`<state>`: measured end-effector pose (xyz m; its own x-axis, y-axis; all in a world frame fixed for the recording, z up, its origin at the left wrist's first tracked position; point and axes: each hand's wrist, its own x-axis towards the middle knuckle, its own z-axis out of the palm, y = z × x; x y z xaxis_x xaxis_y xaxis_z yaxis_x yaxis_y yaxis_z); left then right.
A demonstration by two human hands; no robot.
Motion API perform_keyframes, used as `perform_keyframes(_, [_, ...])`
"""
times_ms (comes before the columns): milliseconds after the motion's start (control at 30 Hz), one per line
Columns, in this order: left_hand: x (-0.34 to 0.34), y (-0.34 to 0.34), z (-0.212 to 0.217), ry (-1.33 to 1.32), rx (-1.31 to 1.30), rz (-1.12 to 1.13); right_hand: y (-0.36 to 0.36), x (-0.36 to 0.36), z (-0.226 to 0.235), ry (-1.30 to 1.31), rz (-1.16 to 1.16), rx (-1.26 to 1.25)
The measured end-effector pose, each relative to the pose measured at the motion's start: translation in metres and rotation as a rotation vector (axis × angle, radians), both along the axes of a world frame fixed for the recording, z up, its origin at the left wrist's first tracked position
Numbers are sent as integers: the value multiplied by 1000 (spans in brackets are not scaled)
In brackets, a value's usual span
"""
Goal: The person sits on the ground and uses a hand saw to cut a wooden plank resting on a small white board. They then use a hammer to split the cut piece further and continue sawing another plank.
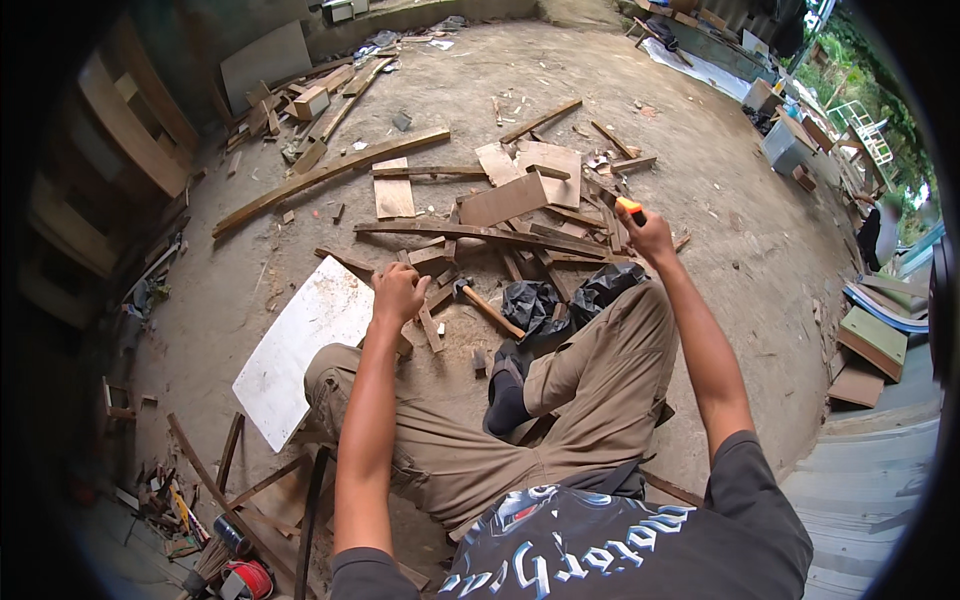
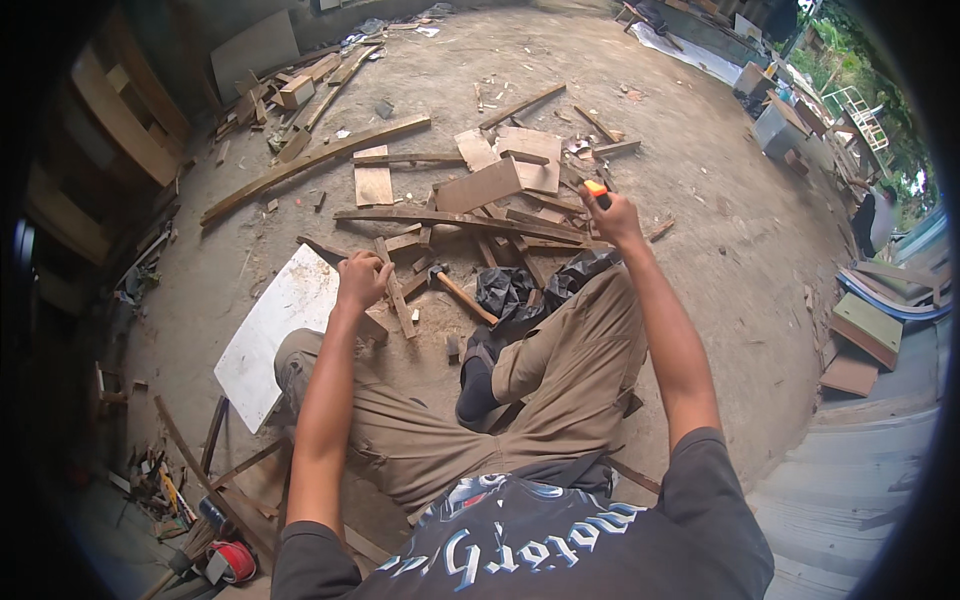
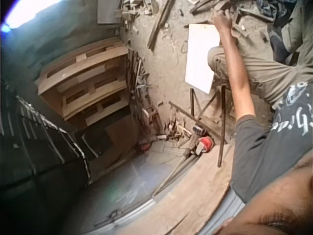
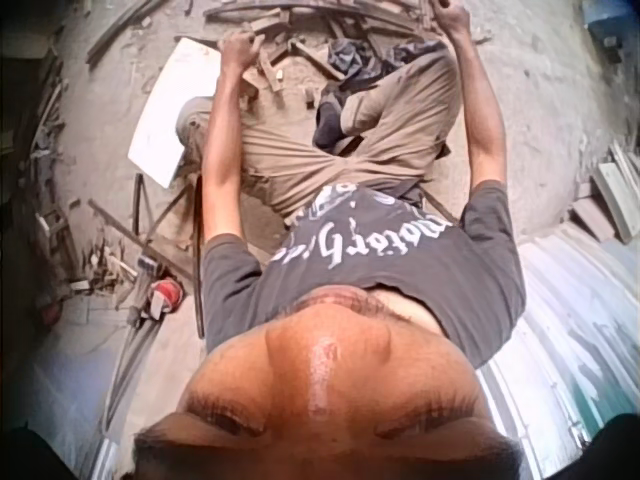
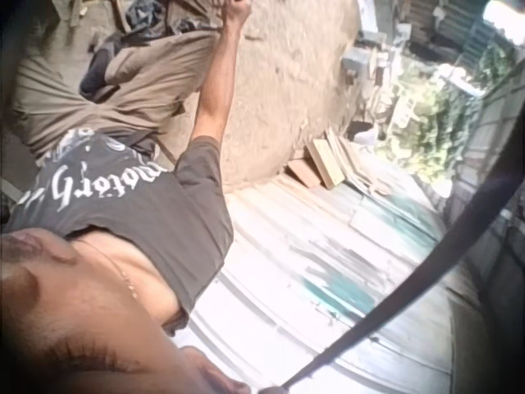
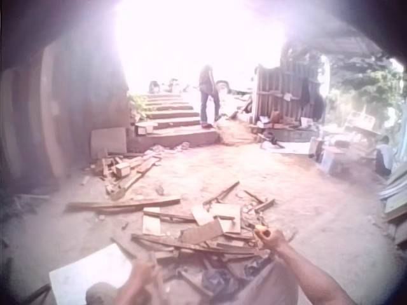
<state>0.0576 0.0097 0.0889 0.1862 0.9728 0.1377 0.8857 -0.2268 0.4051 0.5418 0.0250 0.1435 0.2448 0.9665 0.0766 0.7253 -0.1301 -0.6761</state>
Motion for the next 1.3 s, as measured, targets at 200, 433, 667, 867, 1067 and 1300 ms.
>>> perform_keyframes(200, [-6, 32, -2, -143, -65, 73, 57, -7, 27, -209, 248, -118])
perform_keyframes(433, [4, 87, -15, -15, -186, -55, 87, -62, -91, -530, 61, -183])
perform_keyframes(667, [-11, 189, -70, -109, -135, -110, 134, -87, -176, -498, 30, 72])
perform_keyframes(867, [9, 270, -86, -307, -95, -52, 274, -152, -145, 202, 133, 153])
perform_keyframes(1067, [18, 325, -100, -360, -153, 8, 514, -129, -242, 387, 57, -143])
perform_keyframes(1300, [18, 321, -138, -373, -207, 76, 642, -137, -273, -318, -1, -394])
